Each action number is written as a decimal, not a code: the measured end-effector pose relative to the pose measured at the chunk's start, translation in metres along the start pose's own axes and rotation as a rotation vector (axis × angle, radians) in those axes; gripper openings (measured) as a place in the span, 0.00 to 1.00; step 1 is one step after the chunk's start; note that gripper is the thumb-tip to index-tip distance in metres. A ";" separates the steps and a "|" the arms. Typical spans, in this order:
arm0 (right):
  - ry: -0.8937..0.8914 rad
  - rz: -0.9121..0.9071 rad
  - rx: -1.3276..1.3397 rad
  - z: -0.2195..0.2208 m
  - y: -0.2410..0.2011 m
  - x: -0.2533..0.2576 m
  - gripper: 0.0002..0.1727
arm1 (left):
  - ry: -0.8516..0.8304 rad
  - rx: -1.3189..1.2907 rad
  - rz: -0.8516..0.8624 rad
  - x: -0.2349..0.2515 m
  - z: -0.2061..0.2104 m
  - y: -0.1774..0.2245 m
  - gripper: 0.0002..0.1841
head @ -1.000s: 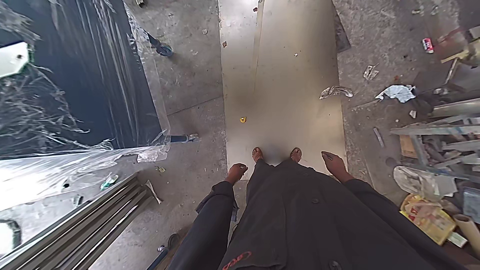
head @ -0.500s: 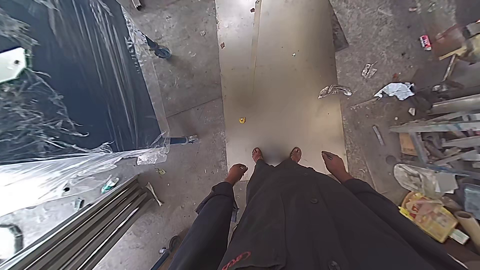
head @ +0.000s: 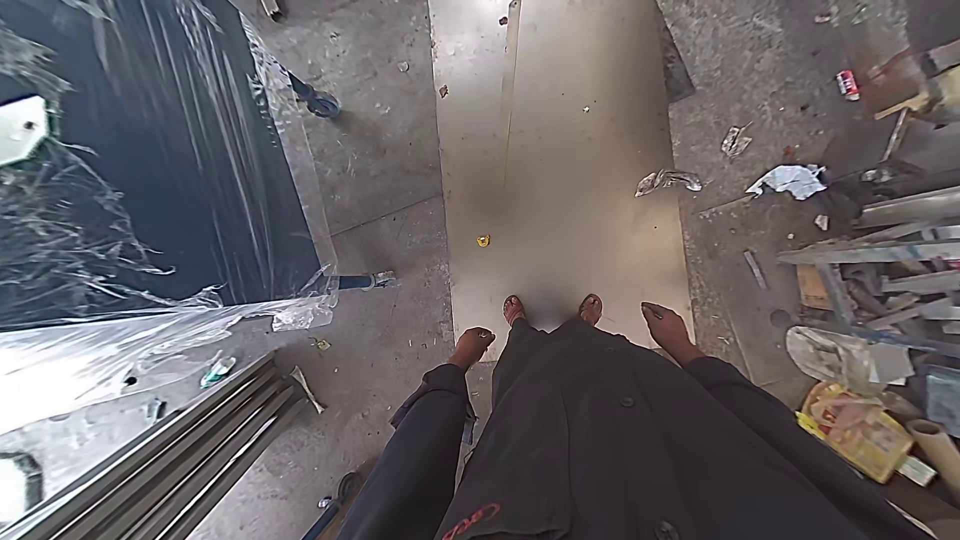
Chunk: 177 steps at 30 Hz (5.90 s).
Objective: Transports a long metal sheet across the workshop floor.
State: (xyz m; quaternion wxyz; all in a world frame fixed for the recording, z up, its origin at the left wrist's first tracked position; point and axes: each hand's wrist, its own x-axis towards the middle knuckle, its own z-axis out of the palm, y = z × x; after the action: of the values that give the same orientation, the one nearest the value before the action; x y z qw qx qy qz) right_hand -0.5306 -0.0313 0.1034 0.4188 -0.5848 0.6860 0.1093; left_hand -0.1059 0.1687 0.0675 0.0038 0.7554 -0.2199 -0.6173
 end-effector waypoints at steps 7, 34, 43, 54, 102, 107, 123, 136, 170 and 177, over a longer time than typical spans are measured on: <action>0.007 -0.009 0.021 0.000 0.000 -0.001 0.25 | 0.003 -0.016 -0.001 0.001 0.000 0.000 0.22; -0.057 0.018 -0.021 0.000 0.003 0.000 0.22 | -0.004 -0.005 -0.010 -0.001 0.001 0.003 0.23; -0.067 0.042 0.091 0.005 0.003 0.003 0.22 | 0.010 -0.020 0.005 0.003 0.001 -0.002 0.22; -0.065 0.017 0.102 0.005 0.005 0.004 0.21 | 0.007 -0.006 -0.004 0.001 -0.001 -0.003 0.22; -0.079 0.017 0.126 0.008 0.005 0.004 0.21 | 0.005 -0.021 0.000 0.002 -0.001 0.000 0.23; -0.079 0.019 0.143 0.009 0.004 0.004 0.20 | 0.006 -0.018 -0.001 0.003 -0.001 0.000 0.23; -0.078 0.016 0.120 0.009 0.004 0.004 0.20 | 0.006 -0.014 -0.003 0.003 -0.001 -0.003 0.23; -0.079 0.010 0.134 0.010 0.005 0.004 0.20 | 0.007 -0.009 -0.001 0.000 -0.002 -0.002 0.22; -0.089 0.010 0.114 0.009 0.004 0.002 0.21 | 0.007 -0.019 -0.004 -0.001 0.001 -0.002 0.22; -0.091 0.015 0.116 0.009 0.003 0.002 0.21 | 0.008 -0.018 -0.007 0.000 -0.001 -0.001 0.22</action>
State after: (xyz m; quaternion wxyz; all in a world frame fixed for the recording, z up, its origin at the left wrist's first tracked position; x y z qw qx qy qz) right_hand -0.5291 -0.0264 0.0949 0.4821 -0.5486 0.6759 0.0989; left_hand -0.1049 0.1695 0.0670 0.0095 0.7585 -0.2116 -0.6163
